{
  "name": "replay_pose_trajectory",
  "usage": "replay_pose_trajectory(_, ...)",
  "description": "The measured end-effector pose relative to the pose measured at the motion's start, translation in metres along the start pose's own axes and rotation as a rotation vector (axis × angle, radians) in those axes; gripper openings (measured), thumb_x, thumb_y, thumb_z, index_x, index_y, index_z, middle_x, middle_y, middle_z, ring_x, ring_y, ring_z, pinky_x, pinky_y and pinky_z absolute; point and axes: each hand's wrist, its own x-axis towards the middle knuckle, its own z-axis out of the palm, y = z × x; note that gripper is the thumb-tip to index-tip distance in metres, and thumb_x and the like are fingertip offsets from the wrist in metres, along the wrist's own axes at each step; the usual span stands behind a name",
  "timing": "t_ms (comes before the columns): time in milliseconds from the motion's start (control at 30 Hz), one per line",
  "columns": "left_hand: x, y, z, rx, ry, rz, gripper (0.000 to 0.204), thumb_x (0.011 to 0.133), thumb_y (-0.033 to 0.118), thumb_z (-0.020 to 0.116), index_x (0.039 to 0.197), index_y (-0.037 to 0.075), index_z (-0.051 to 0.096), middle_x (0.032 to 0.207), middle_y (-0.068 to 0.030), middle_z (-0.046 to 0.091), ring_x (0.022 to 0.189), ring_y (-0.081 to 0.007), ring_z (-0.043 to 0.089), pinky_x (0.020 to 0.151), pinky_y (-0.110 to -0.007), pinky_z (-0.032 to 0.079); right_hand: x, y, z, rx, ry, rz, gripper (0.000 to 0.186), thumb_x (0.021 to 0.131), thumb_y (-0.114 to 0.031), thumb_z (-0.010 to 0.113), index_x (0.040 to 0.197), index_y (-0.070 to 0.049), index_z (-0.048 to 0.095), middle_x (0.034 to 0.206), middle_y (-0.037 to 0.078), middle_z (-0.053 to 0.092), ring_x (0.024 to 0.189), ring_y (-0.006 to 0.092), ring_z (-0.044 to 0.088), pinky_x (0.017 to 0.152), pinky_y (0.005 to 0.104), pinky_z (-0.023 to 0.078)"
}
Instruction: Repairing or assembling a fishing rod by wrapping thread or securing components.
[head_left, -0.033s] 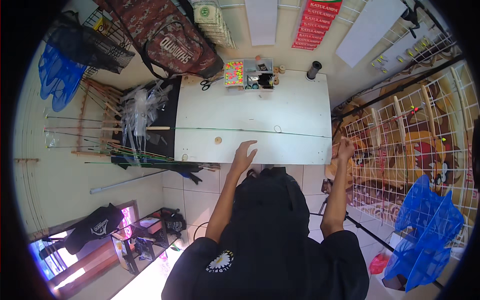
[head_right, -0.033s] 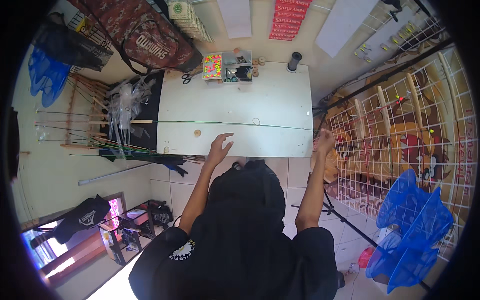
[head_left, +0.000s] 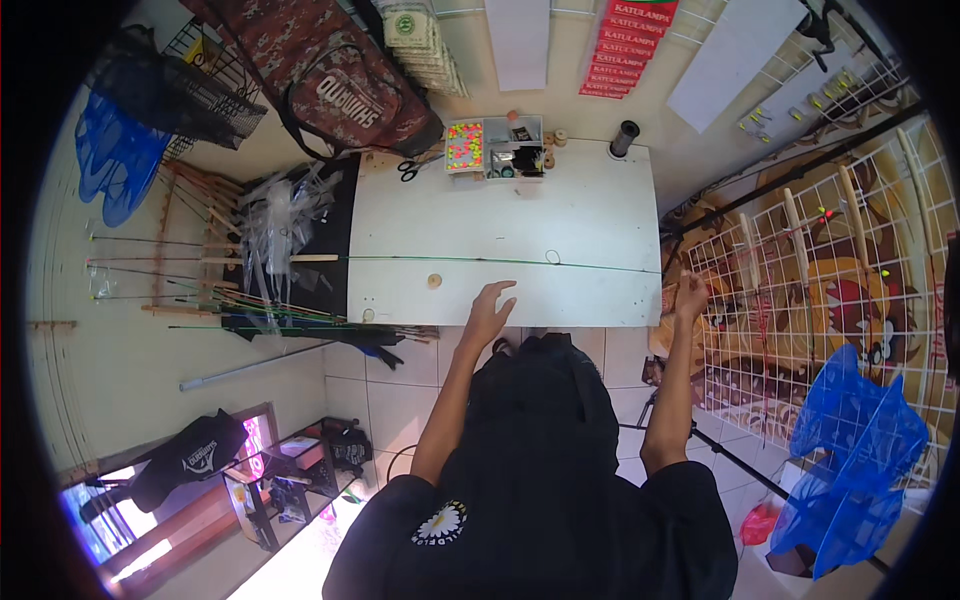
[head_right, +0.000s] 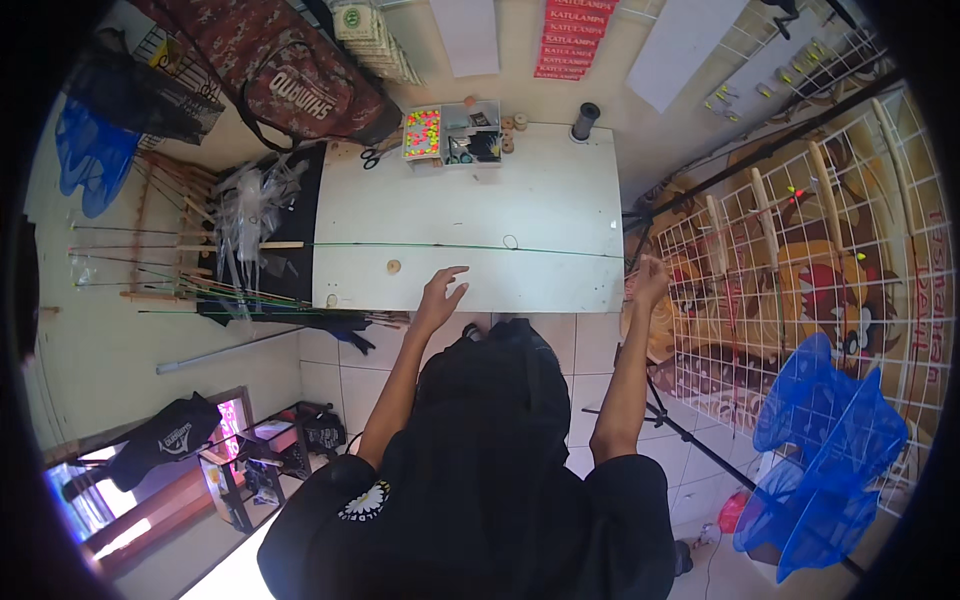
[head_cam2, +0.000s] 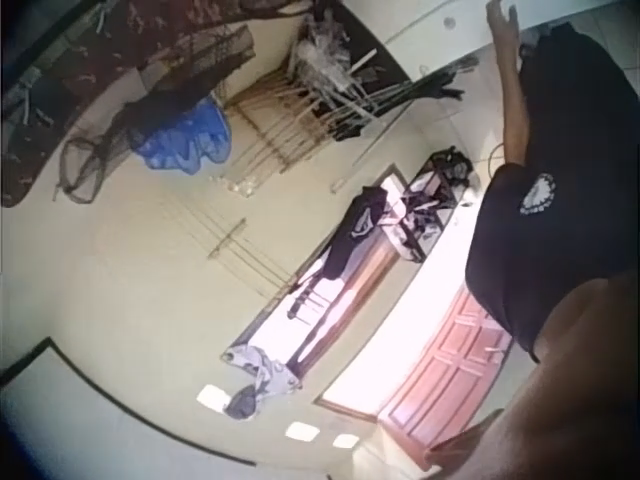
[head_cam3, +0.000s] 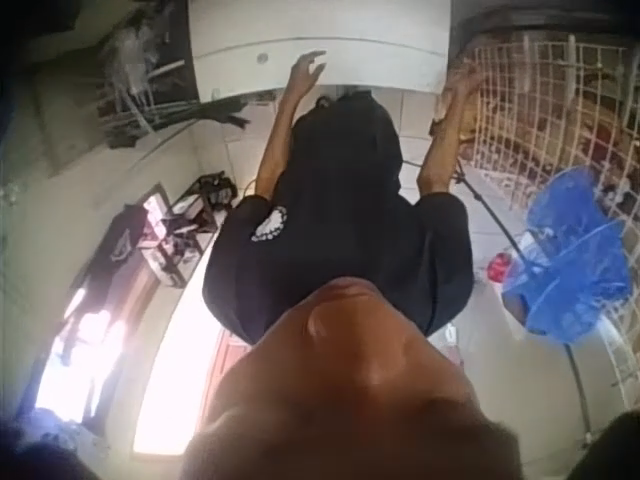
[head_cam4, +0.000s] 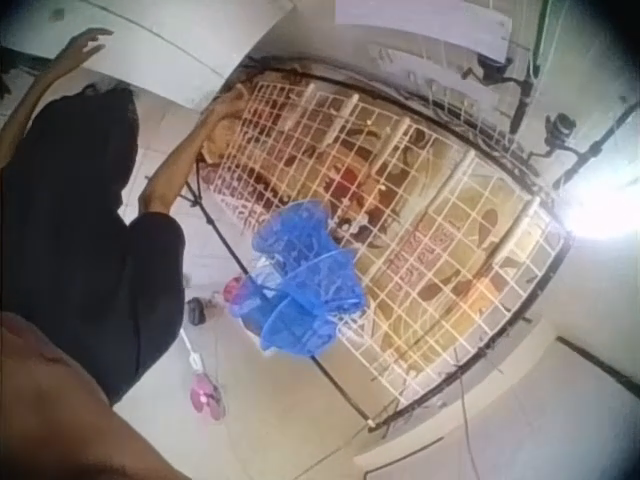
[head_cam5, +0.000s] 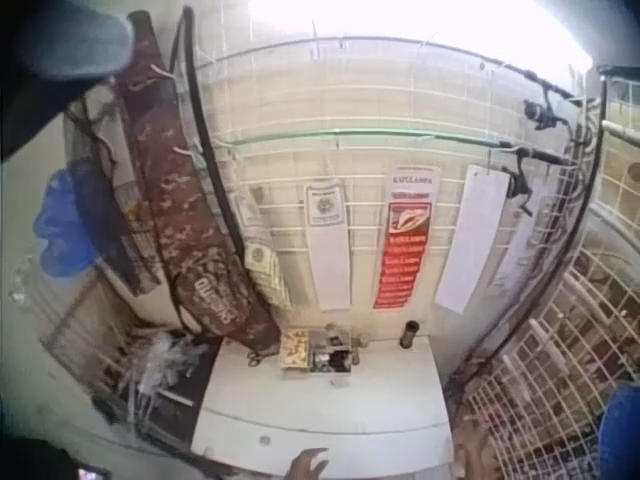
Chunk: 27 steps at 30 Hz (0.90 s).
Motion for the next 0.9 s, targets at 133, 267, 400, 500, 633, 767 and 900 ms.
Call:
replay_pose_trajectory(133,0.006,0.035,0.015,-0.076,-0.094,-0.032,0.030,0.089,0.014,0.061,0.118,0.006,0.060,0.114,-0.0163,0.062,0.101,-0.0303,0.062,0.088,-0.038,0.050,-0.002,-0.036,-0.026,-0.336,0.003,-0.204,0.012,0.085,-0.016,0.067,0.090,-0.006,0.069,0.075,0.012,0.061,0.081,0.0261,0.057,0.077,0.0375,0.044)
replay_pose_trajectory(267,0.012,0.071,0.039,-0.128,-0.159,0.004,0.027,0.089,0.014,0.062,0.115,0.005,0.061,0.106,-0.0141,0.065,0.092,-0.0255,0.065,0.079,-0.035,0.052,-0.010,-0.058,-0.040,-0.367,0.019,-0.395,0.011,0.085,-0.015,0.066,0.090,-0.005,0.068,0.076,0.013,0.061,0.084,0.0271,0.056,0.079,0.0381,0.044)
replay_pose_trajectory(400,0.026,0.106,0.076,-0.182,-0.194,0.075,0.026,0.088,0.013,0.064,0.113,0.006,0.062,0.099,-0.0128,0.067,0.083,-0.0218,0.065,0.072,-0.032,0.052,-0.015,-0.069,-0.048,-0.109,-0.405,-0.116,0.010,0.087,-0.013,0.064,0.088,-0.003,0.066,0.079,0.013,0.064,0.079,0.0275,0.060,0.074,0.0381,0.046)
replay_pose_trajectory(500,0.042,0.132,0.114,-0.214,-0.253,0.136,0.031,0.084,0.012,0.069,0.113,0.006,0.062,0.099,-0.0133,0.066,0.080,-0.0211,0.064,0.072,-0.032,0.052,-0.026,-0.057,-0.044,-0.079,-0.461,-0.308,0.006,0.084,-0.006,0.064,0.088,-0.002,0.065,0.085,0.013,0.066,0.079,0.0324,0.063,0.073,0.0380,0.048)
replay_pose_trajectory(633,0.060,0.142,0.158,-0.219,-0.277,0.177,0.041,0.076,0.012,0.076,0.113,0.007,0.062,0.098,-0.0126,0.067,0.077,-0.0199,0.064,0.071,-0.032,0.053,-0.038,-0.066,-0.041,0.064,-0.602,-0.396,0.011,0.085,-0.003,0.066,0.095,0.001,0.063,0.080,0.009,0.066,0.076,0.0158,0.064,0.069,0.0284,0.049)
replay_pose_trajectory(767,0.067,0.140,0.180,-0.301,-0.290,0.083,0.039,0.075,0.013,0.077,0.111,0.007,0.065,0.091,-0.0094,0.069,0.071,-0.0149,0.063,0.065,-0.029,0.052,-0.027,-0.065,-0.043,0.190,-0.745,-0.102,0.016,0.084,-0.001,0.067,0.097,0.000,0.058,0.080,0.008,0.067,0.074,0.0120,0.064,0.066,0.0260,0.049)
replay_pose_trajectory(900,0.068,0.144,0.187,-0.370,-0.252,0.022,0.018,0.077,0.012,0.076,0.094,0.006,0.073,0.082,-0.0045,0.070,0.065,-0.0097,0.058,0.064,-0.026,0.049,-0.003,-0.052,-0.050,0.398,-0.886,0.106,0.027,0.083,-0.003,0.070,0.094,-0.005,0.046,0.078,0.006,0.065,0.071,0.0094,0.062,0.061,0.0221,0.047)
